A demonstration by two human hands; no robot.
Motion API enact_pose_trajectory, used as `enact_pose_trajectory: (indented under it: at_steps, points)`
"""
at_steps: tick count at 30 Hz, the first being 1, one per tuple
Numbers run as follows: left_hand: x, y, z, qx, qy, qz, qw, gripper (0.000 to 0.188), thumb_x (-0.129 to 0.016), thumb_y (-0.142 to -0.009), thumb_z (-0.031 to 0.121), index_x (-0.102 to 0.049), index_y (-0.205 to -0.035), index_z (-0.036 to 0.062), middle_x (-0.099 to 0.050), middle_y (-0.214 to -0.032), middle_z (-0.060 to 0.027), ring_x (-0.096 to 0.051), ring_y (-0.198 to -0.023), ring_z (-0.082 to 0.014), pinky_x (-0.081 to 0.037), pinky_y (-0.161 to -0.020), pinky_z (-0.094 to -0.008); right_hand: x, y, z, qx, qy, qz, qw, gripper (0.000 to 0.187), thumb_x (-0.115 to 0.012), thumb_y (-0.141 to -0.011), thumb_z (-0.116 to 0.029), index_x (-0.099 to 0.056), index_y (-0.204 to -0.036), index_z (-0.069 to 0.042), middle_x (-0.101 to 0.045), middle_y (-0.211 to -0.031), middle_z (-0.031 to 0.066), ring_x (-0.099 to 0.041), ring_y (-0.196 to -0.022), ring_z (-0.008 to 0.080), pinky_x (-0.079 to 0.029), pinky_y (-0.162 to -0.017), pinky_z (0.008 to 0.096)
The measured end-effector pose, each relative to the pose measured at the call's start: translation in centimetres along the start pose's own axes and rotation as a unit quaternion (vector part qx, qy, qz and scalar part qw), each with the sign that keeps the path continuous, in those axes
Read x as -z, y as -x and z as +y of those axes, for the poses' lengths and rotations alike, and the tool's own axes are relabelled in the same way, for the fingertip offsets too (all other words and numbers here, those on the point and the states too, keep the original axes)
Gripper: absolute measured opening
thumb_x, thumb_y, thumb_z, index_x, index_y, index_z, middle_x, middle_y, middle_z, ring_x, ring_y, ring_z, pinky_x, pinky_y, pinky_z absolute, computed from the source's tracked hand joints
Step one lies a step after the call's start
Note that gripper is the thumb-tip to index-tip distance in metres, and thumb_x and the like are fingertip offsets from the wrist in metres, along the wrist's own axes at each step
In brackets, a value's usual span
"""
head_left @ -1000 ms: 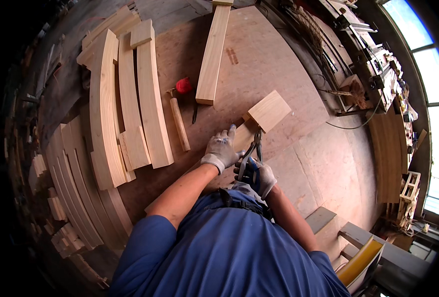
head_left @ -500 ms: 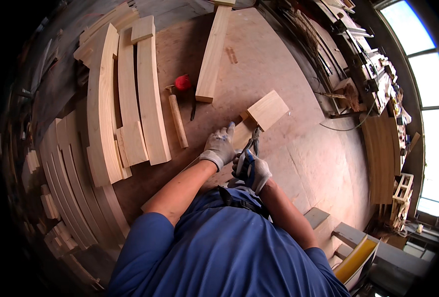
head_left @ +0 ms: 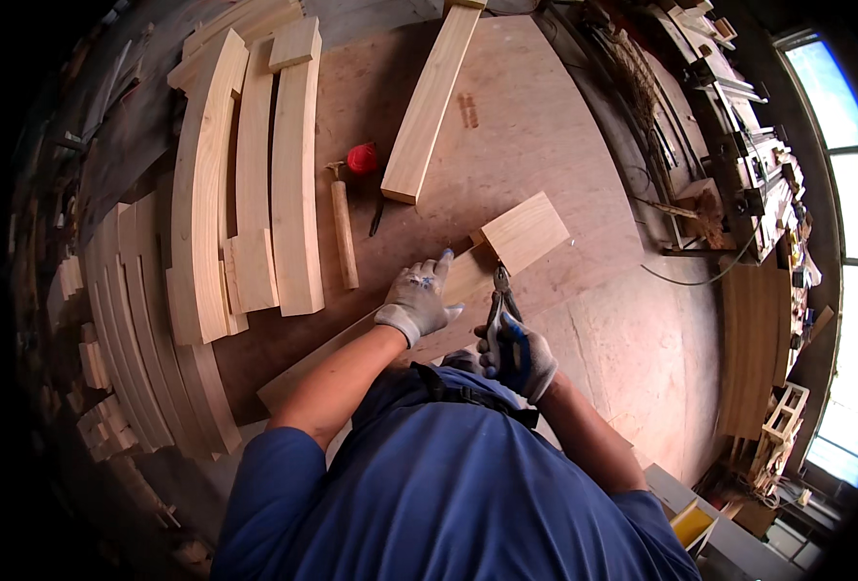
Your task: The person assembles wooden frames by joining planks with smaller blocks. They use pliers to remove nails from the blocks, then use a hammer to drive nails into the wood to secure the pieces together. The person repeats this process for multiple frames, placing completed units aside.
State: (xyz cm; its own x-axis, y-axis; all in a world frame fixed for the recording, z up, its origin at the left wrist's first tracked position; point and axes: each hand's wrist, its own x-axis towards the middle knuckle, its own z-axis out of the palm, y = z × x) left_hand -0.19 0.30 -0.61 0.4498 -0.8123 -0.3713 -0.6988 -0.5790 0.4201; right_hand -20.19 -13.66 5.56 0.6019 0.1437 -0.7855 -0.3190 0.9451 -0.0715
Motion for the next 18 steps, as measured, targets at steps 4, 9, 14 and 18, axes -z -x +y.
enact_pose_trajectory:
  at_steps: [4, 9, 14, 18]
  points:
    - [0.1, -0.2, 0.2, 0.012, -0.012, -0.018, 1.000, 0.108, -0.076, -0.092, 0.058, -0.028, -0.170, 0.0026, -0.055, -0.155, -0.0202, -0.051, -0.147, -0.0344, -0.038, -0.125, -0.0457, 3.1, 1.1, -3.6, -0.048, 0.115, 0.005, 0.992, 0.055, -0.049, -0.113, -0.051, -0.066, -0.129, -0.001, -0.070, -0.095, 0.0108, -0.069, -0.076, 0.0242, -0.058, -0.064, 0.0407]
    - [-0.1, -0.3, 0.3, 0.006, -0.014, -0.010, 1.000, 0.108, -0.076, -0.091, 0.059, -0.029, -0.170, 0.0029, -0.056, -0.155, -0.0203, -0.053, -0.145, -0.0346, -0.039, -0.124, -0.0461, 7.1, 0.6, -5.7, -0.042, 0.242, -0.022, 0.969, 0.056, -0.051, -0.114, -0.048, -0.069, -0.123, 0.004, -0.073, -0.094, 0.0125, -0.071, -0.077, 0.0218, -0.058, -0.067, 0.0345]
    - [0.2, -0.5, 0.2, 0.005, -0.003, -0.012, 1.000, 0.107, -0.077, -0.091, 0.055, -0.028, -0.170, 0.0031, -0.056, -0.156, -0.0211, -0.055, -0.142, -0.0352, -0.039, -0.124, -0.0473, 6.8, 3.5, -12.7, -0.154, 0.315, -0.061, 0.935, 0.054, -0.054, -0.113, -0.044, -0.069, -0.124, 0.006, -0.073, -0.085, 0.0135, -0.069, -0.060, 0.0237, -0.056, -0.054, 0.0373]
    - [-0.1, -0.5, 0.2, 0.009, -0.017, 0.004, 1.000, 0.106, -0.077, -0.091, 0.056, -0.029, -0.170, 0.0030, -0.057, -0.154, -0.0206, -0.055, -0.142, -0.0349, -0.039, -0.123, -0.0467, 5.0, 5.4, -13.7, -0.147, 0.460, -0.045, 0.874, 0.051, -0.065, -0.108, -0.044, -0.074, -0.119, 0.005, -0.073, -0.082, 0.0138, -0.072, -0.061, 0.0240, -0.060, -0.054, 0.0367]
